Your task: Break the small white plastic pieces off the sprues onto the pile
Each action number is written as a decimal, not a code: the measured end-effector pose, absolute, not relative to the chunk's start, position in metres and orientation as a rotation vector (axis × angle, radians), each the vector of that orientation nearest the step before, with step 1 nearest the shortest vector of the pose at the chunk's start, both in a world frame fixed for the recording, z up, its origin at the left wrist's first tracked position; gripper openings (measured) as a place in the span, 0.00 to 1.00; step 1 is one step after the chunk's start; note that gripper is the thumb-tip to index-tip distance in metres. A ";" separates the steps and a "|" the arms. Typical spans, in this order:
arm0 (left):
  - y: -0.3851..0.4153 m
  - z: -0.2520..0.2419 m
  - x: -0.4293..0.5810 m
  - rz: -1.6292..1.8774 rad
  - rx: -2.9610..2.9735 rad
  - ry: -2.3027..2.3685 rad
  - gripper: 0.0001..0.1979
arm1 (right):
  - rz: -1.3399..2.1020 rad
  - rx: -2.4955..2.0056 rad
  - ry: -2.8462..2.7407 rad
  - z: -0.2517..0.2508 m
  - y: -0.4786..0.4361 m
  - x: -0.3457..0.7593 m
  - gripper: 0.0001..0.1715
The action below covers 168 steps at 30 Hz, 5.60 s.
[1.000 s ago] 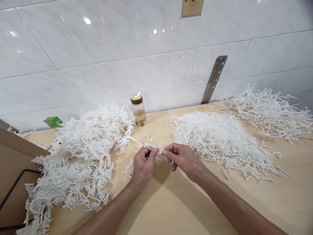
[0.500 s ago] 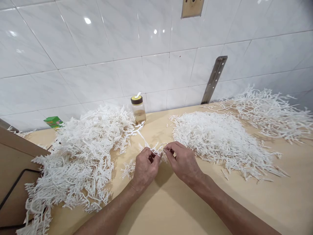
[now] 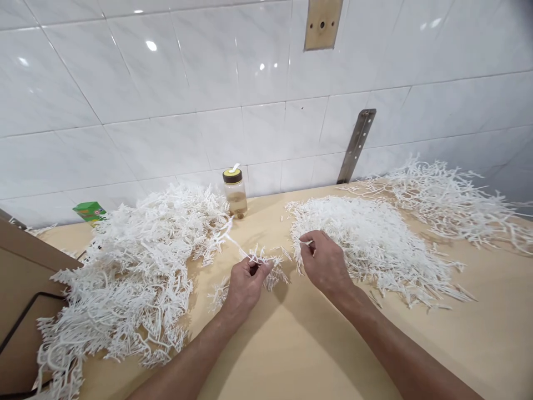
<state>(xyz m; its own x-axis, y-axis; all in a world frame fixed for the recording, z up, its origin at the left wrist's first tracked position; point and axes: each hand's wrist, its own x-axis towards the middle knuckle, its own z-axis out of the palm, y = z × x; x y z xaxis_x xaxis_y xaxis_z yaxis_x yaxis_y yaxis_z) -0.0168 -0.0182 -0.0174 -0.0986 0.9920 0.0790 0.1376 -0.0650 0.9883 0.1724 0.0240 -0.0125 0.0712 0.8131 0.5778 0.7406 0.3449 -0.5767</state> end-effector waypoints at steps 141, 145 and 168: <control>-0.019 -0.008 -0.013 1.181 1.106 1.273 0.18 | 1.569 -1.139 -1.414 -0.014 -0.003 0.133 0.12; -0.021 -0.015 -0.015 1.299 1.349 1.385 0.13 | 1.416 -1.242 -1.507 -0.011 -0.008 0.131 0.09; -0.015 -0.008 -0.016 1.285 0.984 1.215 0.21 | 0.703 -1.662 -1.467 0.010 0.013 0.168 0.04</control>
